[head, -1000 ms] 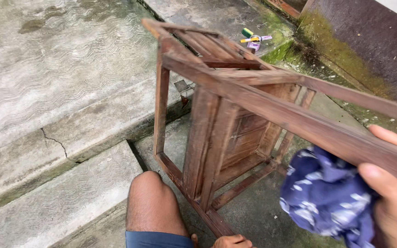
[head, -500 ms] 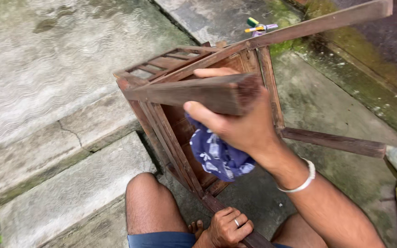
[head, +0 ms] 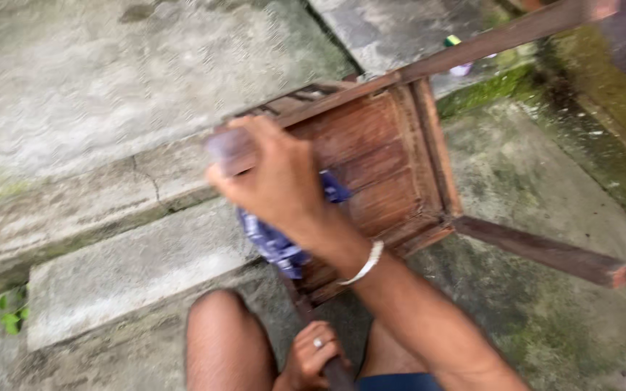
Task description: The person wipes down a wooden chair by hand with a blue patterned cloth, cleaning the slats, seat bottom, and legs.
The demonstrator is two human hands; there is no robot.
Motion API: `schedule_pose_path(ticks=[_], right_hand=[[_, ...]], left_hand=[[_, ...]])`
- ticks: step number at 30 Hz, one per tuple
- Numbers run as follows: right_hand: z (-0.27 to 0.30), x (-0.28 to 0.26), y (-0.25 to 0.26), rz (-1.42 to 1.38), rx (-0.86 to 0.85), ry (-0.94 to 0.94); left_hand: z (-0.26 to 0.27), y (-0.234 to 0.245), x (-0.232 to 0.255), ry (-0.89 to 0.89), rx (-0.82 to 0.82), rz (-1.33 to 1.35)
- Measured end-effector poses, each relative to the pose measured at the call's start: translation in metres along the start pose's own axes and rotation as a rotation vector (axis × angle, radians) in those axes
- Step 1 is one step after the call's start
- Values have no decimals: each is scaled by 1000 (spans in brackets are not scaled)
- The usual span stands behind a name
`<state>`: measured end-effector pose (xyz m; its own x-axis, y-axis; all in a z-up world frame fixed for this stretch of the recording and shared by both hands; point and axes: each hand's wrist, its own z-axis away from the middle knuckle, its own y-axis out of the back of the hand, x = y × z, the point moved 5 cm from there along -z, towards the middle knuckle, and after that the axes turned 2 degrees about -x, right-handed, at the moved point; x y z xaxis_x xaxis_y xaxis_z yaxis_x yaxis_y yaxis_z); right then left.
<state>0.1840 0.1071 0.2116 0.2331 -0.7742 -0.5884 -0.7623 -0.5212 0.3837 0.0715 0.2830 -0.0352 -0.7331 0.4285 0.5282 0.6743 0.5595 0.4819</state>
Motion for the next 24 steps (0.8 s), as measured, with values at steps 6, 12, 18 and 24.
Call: schedule_pose_path(ticks=[6, 12, 18, 24], right_hand=[[3, -5, -65, 80, -139, -105], [4, -19, -62, 94, -90, -122], [10, -16, -69, 121, -103, -184], [25, 25, -59, 138, 96, 174]], left_hand=[[33, 12, -5, 356, 277, -155], [48, 21, -12, 518, -19, -305], [-27, 173, 17, 631, 352, -347], [-217, 227, 19, 52, 381, -498]])
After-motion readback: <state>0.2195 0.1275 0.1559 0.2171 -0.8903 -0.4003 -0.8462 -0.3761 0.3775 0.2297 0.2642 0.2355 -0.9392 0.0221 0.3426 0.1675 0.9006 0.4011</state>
